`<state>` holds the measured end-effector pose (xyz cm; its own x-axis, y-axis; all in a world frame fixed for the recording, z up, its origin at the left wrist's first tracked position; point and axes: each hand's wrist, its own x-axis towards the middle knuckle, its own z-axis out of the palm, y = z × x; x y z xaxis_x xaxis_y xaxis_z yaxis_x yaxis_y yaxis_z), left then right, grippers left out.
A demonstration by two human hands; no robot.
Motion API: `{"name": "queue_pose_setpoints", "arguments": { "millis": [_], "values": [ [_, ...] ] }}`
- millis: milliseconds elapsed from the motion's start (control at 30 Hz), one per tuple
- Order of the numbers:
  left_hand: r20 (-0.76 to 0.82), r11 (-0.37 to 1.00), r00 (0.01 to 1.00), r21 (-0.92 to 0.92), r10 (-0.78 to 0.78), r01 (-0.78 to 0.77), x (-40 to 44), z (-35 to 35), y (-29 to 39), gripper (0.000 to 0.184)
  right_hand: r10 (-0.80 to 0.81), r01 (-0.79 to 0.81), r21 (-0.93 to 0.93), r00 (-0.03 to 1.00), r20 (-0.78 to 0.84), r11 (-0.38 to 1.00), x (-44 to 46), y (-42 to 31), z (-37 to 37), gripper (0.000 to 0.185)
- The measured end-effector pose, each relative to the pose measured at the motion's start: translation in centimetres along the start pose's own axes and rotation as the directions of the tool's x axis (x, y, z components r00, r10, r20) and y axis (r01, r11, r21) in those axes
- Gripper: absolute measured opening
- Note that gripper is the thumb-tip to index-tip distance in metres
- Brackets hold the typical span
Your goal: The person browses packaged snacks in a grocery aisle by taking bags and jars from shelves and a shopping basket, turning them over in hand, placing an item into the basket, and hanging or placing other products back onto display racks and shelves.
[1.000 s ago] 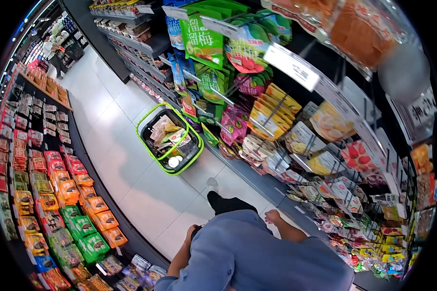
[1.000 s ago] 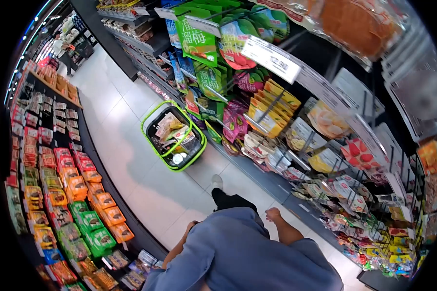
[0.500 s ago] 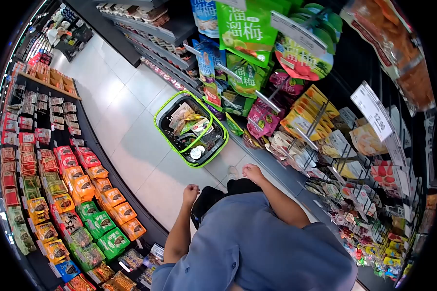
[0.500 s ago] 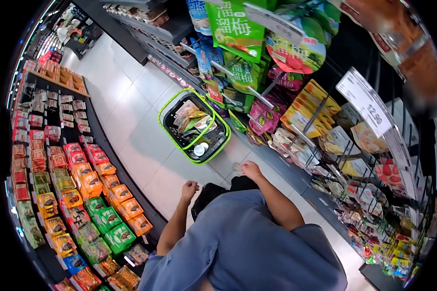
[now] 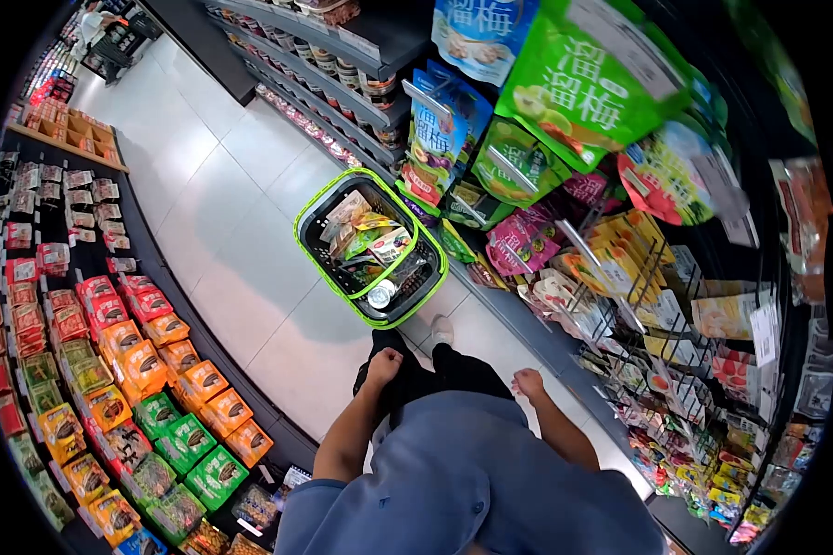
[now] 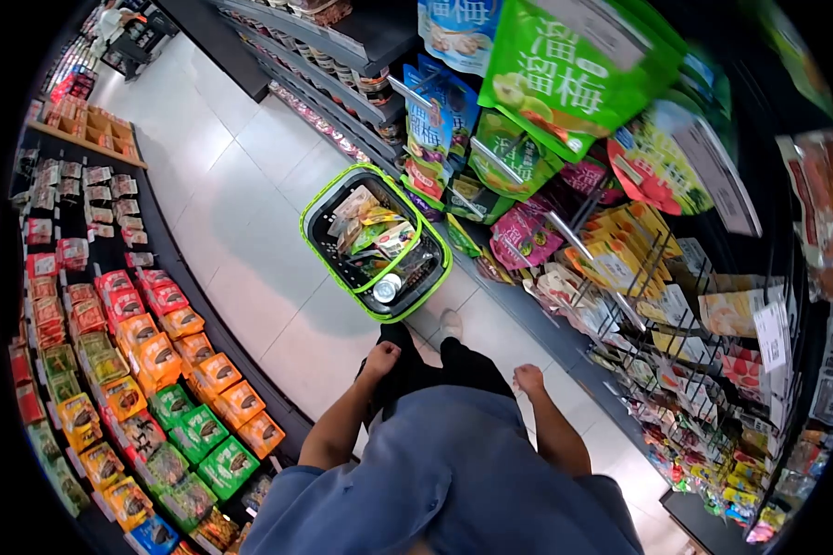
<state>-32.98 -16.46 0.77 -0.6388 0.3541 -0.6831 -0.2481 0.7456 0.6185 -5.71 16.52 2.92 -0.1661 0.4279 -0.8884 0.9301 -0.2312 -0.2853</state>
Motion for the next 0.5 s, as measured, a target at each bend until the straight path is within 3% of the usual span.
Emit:
{"name": "queue_pose_setpoints", "arguments": {
  "millis": [67, 133, 200, 267, 333, 400, 500],
  "values": [
    [0.104, 0.97, 0.993, 0.242, -0.06, 0.034, 2.5, -1.8, 0.1, 0.03, 0.061, -0.058, 0.085, 0.998, -0.034, 0.995, -2.1, -1.0, 1.1, 0.021],
    [0.168, 0.958, 0.978, 0.275, -0.123, 0.073, 5.1, -3.9, 0.3, 0.031, 0.06, -0.052, 0.115, 0.996, -0.069, 0.992, -3.1, -1.4, 2.9, 0.02],
    [0.236, 0.908, 0.962, 0.418, -0.136, 0.026, 8.5, -5.9, 0.8, 0.031, -0.014, 0.016, 0.037, 0.997, -0.072, 0.999, -2.6, -1.1, 5.2, 0.02],
    [0.179, 0.898, 0.98, 0.441, -0.091, 0.003, 12.7, -7.3, 0.9, 0.031, -0.089, 0.087, -0.065, 0.996, -0.022, 0.994, -3.0, -2.4, 7.6, 0.022],
    [0.136, 0.955, 0.99, 0.298, -0.041, -0.001, 18.0, -8.4, 0.0, 0.032, -0.035, 0.033, 0.028, 0.998, 0.05, 0.999, -4.7, -6.2, 10.1, 0.023],
    [-0.005, 0.96, 0.988, 0.237, 0.155, -0.15, 23.6, -8.5, -0.9, 0.028, -0.083, 0.079, 0.059, 0.994, 0.072, 0.995, -5.0, -9.0, 12.4, 0.018],
    [-0.056, 0.992, 0.991, 0.056, 0.118, -0.115, 28.2, -10.6, 2.4, 0.032, -0.109, 0.099, 0.112, 0.99, 0.093, 0.989, -5.4, -12.9, 15.0, 0.019]
  ]
}}
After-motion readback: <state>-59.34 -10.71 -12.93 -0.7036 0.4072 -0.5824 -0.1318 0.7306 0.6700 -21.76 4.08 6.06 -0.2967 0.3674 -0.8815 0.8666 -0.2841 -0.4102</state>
